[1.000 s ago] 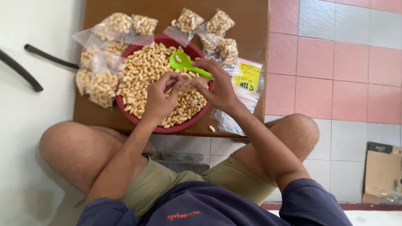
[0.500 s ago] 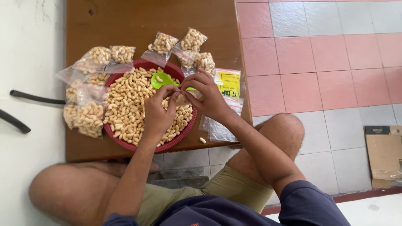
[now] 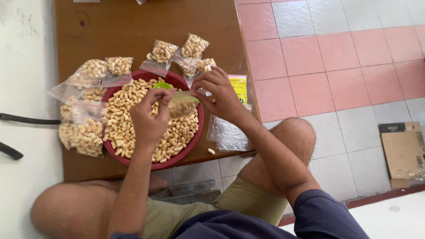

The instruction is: The person scoops snacks from a large bowl into small plastic bags and seals them by hand.

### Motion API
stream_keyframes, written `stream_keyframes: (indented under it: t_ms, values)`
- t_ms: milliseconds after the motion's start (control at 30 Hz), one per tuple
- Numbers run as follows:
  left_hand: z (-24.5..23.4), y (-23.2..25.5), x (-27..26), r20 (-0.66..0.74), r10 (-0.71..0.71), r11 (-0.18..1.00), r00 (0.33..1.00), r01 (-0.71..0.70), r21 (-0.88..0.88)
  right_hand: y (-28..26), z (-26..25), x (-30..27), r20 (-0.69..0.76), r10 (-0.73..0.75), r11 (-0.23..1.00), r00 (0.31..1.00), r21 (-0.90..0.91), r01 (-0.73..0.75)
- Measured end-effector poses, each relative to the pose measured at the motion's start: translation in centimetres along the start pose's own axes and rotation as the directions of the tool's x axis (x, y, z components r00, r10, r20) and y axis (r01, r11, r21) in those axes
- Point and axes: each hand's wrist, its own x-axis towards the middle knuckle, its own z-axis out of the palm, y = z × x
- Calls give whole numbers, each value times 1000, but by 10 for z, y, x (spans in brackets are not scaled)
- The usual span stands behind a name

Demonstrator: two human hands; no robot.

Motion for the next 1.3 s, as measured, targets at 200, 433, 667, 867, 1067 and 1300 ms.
stream_keyframes:
  t_ms: [200, 433, 667, 867, 1067, 1300]
  values:
    - [-12, 2, 13, 77, 10, 998, 997, -5, -66, 6, 9, -4, 17, 25, 998, 1000, 50, -26]
    - [-32, -51, -20, 132, -92, 971, 987, 118, -207, 10, 28, -17, 42, 86, 983, 995, 159, -92]
    - [-44, -45, -28, 117, -146, 959, 982, 170, -229, 11, 51, -20, 67, 139, 964, 988, 220, -150]
    - [-53, -37, -31, 99, -71, 988, 992, 84, -127, 7, 55, -23, 73, 156, 949, 985, 267, -170]
    - [-63, -34, -28, 80, -52, 993, 995, 61, -104, -15, 50, -14, 85, 165, 954, 983, 237, -181]
    - [-76, -29, -27, 89, 51, 994, 995, -42, -103, -73, 48, 19, 310, 19, 983, 951, 170, -75]
